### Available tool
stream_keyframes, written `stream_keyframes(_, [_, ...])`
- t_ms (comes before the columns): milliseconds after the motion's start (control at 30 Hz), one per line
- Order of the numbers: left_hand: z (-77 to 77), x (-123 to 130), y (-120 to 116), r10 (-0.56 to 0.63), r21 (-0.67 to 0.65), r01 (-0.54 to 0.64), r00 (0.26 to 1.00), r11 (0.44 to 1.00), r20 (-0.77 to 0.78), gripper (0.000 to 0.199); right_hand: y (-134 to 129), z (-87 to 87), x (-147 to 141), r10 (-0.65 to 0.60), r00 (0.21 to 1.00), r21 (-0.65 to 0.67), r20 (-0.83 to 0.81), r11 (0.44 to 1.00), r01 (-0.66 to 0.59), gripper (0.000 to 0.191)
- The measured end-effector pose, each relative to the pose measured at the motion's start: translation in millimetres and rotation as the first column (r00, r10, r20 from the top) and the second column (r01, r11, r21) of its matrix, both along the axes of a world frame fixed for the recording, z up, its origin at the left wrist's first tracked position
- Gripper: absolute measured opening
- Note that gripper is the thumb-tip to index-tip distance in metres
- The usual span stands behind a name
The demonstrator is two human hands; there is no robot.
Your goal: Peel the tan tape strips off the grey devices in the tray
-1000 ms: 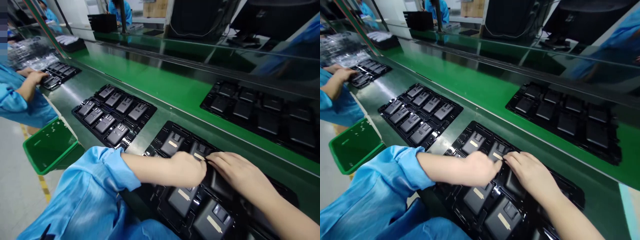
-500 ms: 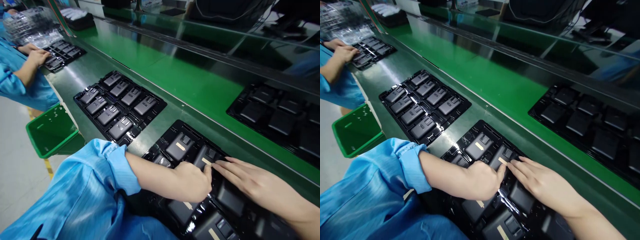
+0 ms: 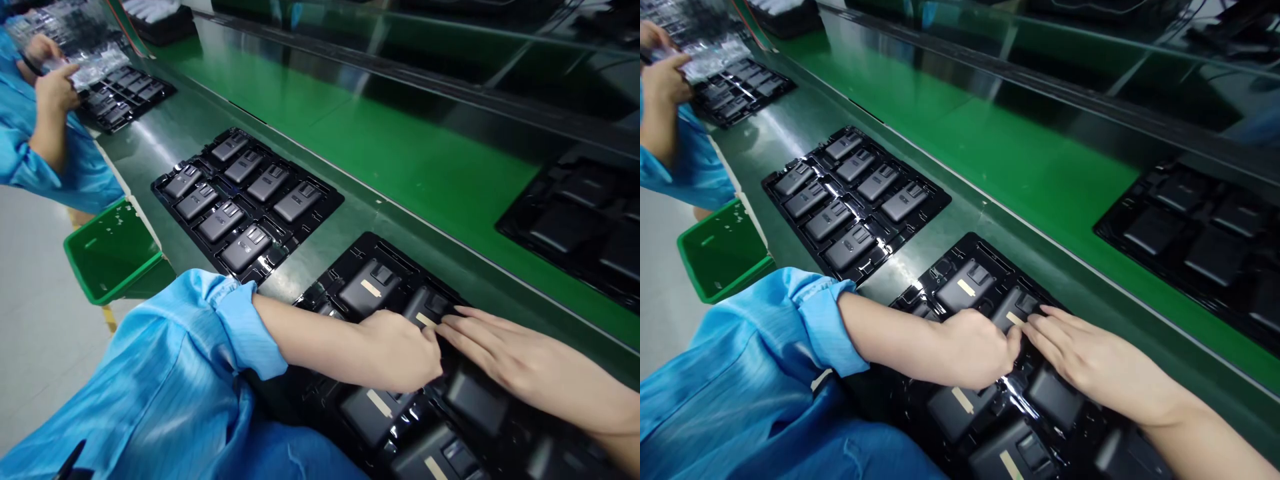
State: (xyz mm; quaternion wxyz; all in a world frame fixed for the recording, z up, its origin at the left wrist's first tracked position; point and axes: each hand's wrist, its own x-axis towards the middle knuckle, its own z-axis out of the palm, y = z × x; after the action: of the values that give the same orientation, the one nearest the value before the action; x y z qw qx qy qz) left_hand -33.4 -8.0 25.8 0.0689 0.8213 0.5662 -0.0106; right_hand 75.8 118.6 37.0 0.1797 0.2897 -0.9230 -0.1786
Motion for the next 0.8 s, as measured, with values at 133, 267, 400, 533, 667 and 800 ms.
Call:
stream_keyframes(133, [0.1,0,0,-0.042,-0.045,0.045,0.997,0.998,0.062,0.034,-1,1.1,-4,-0.01,1.0,-0.003,0.016,1.0,0.01,0.045])
stream_keyframes(267, [2.5,-2,1,-0.033,-0.063,0.037,0.997,0.997,0.065,0.033,0,0.3,-4,-0.016,0.999,-0.037,0.048,0.999,0.018,0.046])
stream_keyframes(400, [4.9,-2,3,-0.058,-0.101,0.063,0.997,0.993,0.059,0.03,5,-8.6,1,-0.067,0.987,-0.112,0.145,0.99,0.083,0.047])
stream_keyframes(533, [4.7,-2,2,-0.073,-0.082,0.076,0.997,0.994,0.04,0.032,10,-23.8,11,-0.185,0.952,-0.197,0.242,0.952,0.235,0.044])
stream_keyframes(667, [3.0,-5,2,-0.074,-0.065,0.076,0.997,0.995,0.031,0.039,7,-23.3,19,-0.281,0.928,-0.255,0.246,0.904,0.342,0.039])
stream_keyframes(800, [4.2,-12,5,-0.085,-0.11,0.092,0.994,0.99,0.069,0.037,-4,-12.8,26,-0.376,0.911,-0.273,0.172,0.87,0.411,0.029])
